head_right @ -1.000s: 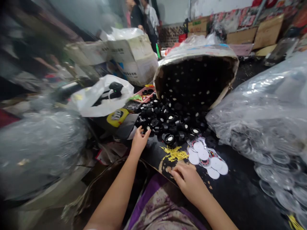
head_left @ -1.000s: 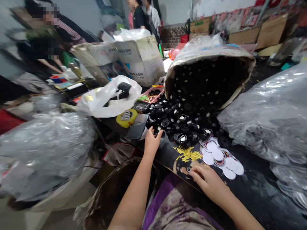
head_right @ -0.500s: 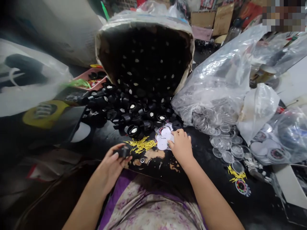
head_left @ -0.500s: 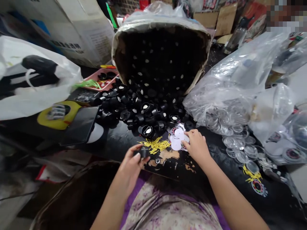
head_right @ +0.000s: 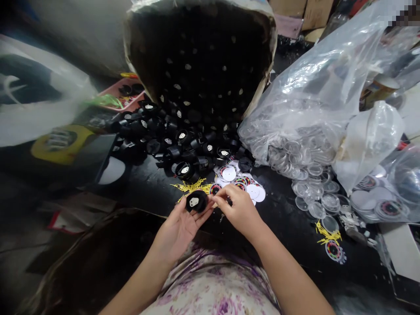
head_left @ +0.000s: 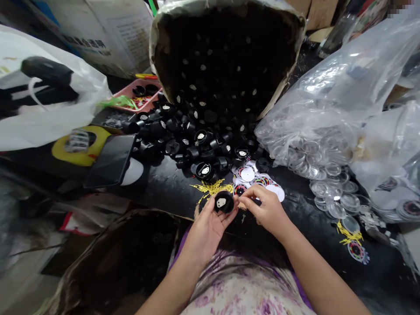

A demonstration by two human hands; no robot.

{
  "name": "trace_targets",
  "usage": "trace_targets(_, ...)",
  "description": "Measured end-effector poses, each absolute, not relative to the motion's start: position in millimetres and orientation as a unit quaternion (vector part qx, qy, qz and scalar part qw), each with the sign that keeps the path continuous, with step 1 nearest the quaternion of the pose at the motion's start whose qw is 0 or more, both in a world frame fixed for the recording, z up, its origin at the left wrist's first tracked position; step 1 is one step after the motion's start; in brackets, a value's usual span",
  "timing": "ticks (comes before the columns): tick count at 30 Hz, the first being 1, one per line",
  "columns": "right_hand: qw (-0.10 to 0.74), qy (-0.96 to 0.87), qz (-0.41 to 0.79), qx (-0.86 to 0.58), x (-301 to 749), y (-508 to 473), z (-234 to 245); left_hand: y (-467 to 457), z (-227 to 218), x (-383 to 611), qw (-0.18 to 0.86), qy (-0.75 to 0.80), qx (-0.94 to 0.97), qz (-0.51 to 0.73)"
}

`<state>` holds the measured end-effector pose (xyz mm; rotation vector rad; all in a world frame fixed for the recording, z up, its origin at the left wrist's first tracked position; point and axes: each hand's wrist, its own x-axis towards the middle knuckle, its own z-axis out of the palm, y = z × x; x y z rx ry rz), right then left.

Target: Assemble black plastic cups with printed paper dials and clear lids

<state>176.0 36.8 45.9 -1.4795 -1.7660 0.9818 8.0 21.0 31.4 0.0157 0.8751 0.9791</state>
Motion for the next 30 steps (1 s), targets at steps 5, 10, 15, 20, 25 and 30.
trace_targets(5,0.334,-0.615,0.409,-0.585,182,36,51,17,32,4,0.753,0.437,0.037,0.49)
trace_targets(10,0.348,-0.627,0.4,-0.571,172,31,63,14,32,12,0.754,0.433,0.084,0.487)
trace_targets(15,0.353,-0.646,0.367,-0.568,152,32,66,6,36,22,0.743,0.432,0.123,0.496)
trace_targets(20,0.309,-0.578,0.442,-0.612,156,36,62,3,26,17,0.739,0.454,0.168,0.468)
trace_targets(25,0.255,-0.565,0.476,-0.624,162,25,54,-4,16,16,0.748,0.458,0.194,0.438)
trace_targets(30,0.229,-0.583,0.524,-0.577,168,7,49,-15,6,10,0.75,0.483,0.182,0.414)
